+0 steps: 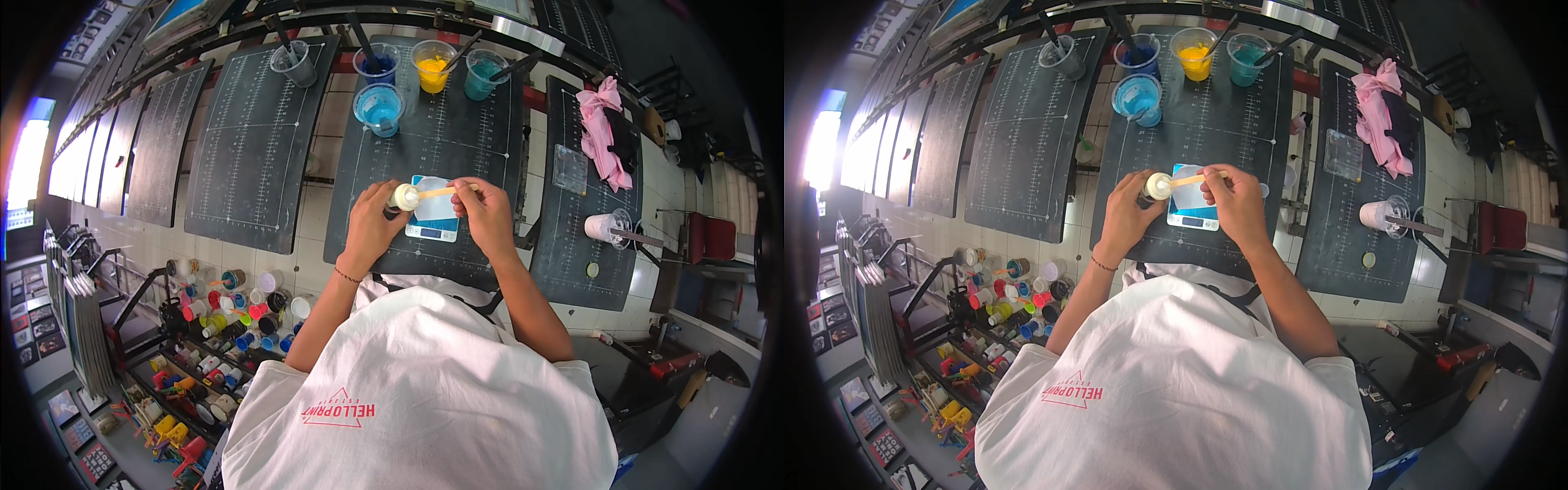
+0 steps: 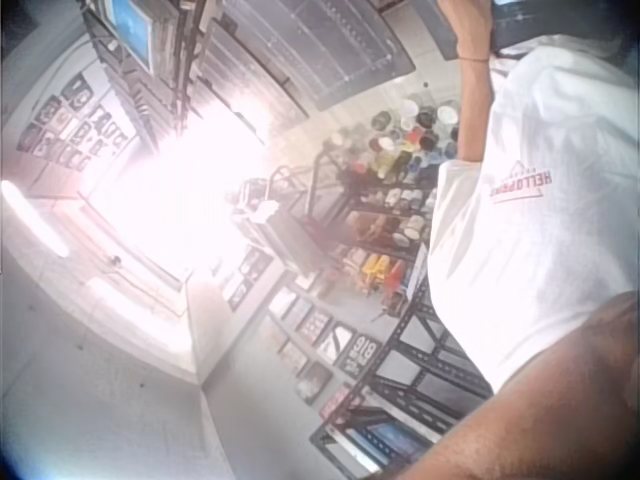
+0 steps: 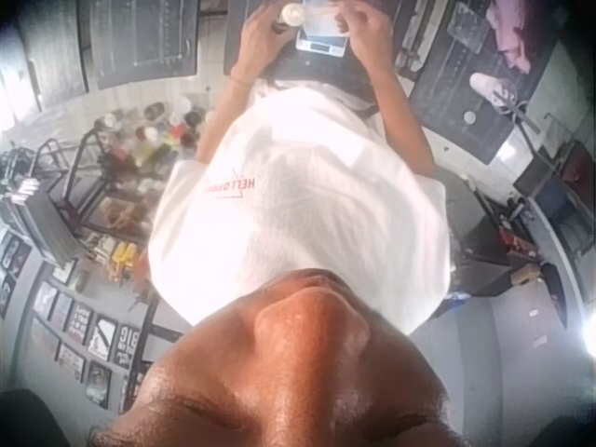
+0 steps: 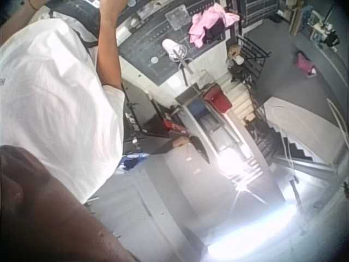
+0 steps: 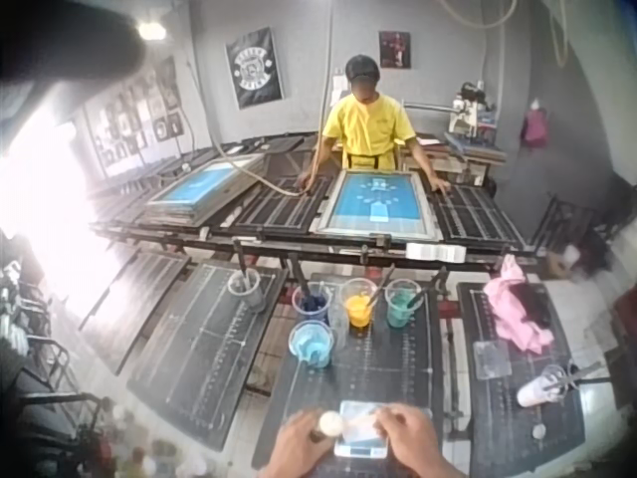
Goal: The person weighs a quantity of white ink on a digital scale, adds a liquid from a bottle using a wooden stick, and then mixes the components in a plastic cup using a metal spatula.
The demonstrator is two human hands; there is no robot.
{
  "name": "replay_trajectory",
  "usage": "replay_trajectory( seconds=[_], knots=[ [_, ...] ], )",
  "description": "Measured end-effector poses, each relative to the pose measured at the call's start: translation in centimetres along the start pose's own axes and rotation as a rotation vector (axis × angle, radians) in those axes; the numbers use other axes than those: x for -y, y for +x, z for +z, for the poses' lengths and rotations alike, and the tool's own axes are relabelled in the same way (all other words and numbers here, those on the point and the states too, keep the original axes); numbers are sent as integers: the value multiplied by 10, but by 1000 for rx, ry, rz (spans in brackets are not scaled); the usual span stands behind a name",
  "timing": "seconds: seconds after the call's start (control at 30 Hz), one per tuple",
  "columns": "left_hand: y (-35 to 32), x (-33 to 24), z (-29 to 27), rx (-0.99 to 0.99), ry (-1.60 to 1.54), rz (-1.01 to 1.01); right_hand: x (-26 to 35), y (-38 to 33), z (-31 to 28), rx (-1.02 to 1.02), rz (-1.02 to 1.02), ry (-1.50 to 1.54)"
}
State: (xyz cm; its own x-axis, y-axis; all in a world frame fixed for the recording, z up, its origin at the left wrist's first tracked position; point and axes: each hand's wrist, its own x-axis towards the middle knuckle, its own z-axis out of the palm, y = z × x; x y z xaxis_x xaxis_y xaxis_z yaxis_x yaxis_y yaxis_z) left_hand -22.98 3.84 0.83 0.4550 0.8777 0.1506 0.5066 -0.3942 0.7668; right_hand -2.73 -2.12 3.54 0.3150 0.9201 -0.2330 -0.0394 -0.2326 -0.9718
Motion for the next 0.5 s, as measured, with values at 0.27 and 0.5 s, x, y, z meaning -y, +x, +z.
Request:
replay_trajectory(
  seconds=[0.27, 0.5],
  knots=[
    [-1, 2, 2, -20, -35, -7, -2, -1, -4, -25, -13, 11],
    [-4, 20, 3, -60, 12, 1, -8, 0, -17, -89, -26, 31]
  ],
)
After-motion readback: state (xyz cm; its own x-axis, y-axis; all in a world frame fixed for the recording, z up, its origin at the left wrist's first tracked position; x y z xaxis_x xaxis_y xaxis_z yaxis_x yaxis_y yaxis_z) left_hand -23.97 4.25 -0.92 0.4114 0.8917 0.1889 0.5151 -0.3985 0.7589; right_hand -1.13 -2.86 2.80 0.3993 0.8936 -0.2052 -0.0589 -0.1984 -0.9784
